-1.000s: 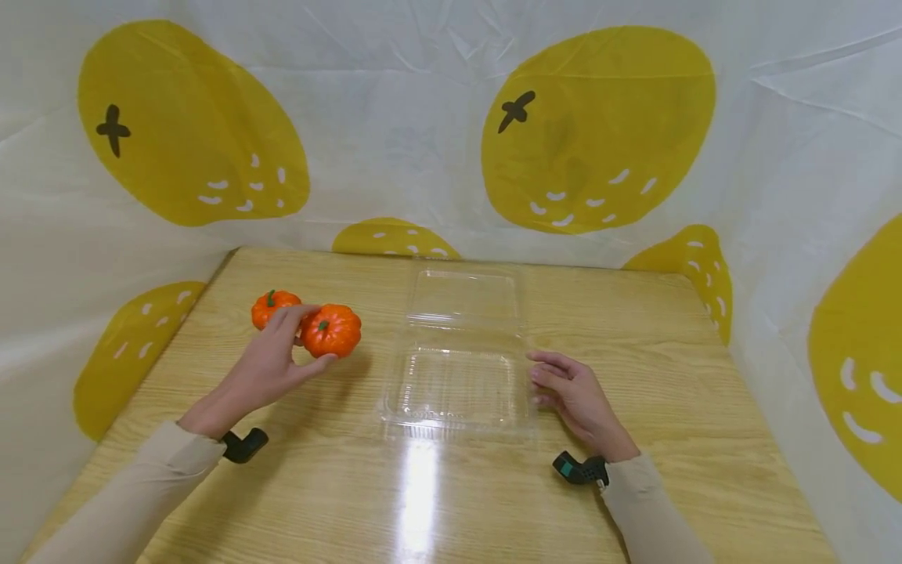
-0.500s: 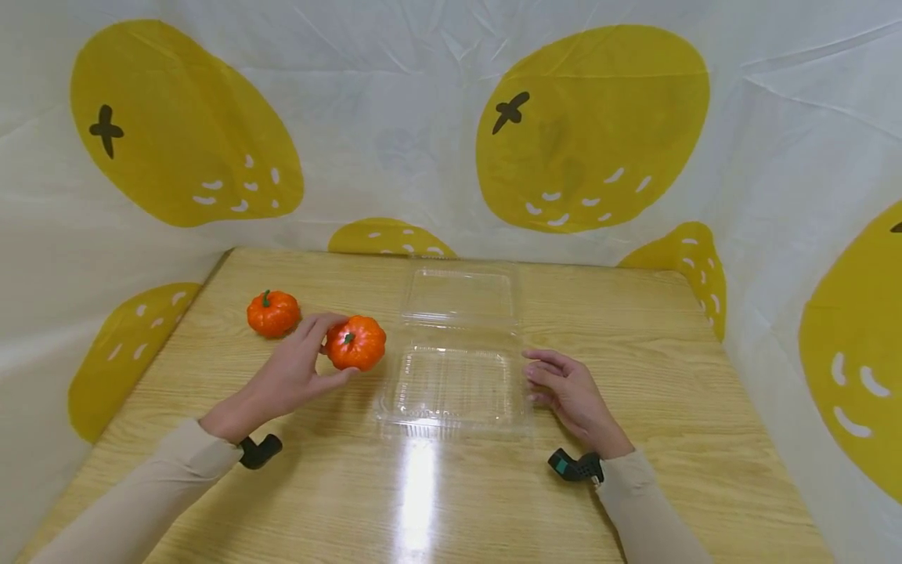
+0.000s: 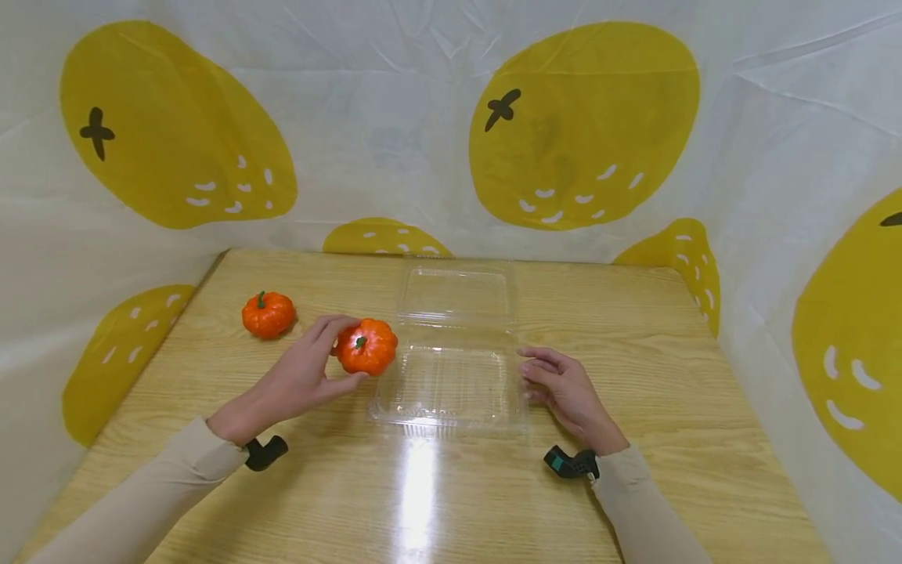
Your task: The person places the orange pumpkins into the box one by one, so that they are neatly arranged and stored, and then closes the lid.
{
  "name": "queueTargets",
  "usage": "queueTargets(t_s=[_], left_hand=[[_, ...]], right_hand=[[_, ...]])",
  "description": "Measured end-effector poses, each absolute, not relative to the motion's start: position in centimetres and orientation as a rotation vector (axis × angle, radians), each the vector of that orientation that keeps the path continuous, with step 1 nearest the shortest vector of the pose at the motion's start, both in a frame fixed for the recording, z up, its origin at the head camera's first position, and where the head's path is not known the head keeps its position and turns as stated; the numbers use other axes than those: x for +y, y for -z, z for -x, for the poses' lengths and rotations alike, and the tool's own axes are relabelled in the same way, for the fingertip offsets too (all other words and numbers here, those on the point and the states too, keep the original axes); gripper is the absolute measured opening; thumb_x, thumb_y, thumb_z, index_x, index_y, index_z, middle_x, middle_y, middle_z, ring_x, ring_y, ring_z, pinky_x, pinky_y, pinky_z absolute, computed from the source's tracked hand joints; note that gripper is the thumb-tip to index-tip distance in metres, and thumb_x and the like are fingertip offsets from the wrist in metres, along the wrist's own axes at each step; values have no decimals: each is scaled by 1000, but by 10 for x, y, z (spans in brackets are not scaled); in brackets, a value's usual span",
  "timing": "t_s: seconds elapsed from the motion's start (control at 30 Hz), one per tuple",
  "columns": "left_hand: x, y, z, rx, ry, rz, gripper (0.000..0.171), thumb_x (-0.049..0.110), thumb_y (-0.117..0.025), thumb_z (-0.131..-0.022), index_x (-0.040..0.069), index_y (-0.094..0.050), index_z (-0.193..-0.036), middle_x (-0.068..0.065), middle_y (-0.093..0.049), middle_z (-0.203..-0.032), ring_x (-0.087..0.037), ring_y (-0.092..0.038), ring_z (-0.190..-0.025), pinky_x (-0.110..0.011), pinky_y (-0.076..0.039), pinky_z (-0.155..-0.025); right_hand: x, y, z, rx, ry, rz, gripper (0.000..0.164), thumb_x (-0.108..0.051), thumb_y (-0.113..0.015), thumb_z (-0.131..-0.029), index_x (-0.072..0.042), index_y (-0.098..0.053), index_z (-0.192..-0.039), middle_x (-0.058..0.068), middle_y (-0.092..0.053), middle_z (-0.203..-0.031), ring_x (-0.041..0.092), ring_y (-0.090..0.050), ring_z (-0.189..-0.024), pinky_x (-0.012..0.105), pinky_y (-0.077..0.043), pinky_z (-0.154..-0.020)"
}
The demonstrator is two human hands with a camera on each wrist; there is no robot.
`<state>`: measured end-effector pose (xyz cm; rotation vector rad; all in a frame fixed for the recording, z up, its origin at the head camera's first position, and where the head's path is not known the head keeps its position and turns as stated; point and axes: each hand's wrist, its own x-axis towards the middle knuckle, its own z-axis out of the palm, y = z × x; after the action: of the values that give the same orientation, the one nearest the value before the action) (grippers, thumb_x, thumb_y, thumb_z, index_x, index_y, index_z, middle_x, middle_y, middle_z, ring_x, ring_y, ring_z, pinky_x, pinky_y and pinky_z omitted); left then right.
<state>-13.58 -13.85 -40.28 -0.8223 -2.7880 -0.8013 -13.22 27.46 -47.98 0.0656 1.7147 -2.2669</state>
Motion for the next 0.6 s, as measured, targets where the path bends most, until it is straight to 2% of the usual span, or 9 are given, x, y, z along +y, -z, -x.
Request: queueTargets(t_s=[0.6], left_hand=[[-116,399,136,-2794,845,905,72,29,-84,-86,7,-47,-143,-14,-52,-142,-25,-64,-114,-38,-63,-91]], right_hand=[[277,481,132,1706,2262,-6,46,-8,-67,-100,7,-51,-140,-5,-74,-94,8,-72,-80,24,-63,-67]])
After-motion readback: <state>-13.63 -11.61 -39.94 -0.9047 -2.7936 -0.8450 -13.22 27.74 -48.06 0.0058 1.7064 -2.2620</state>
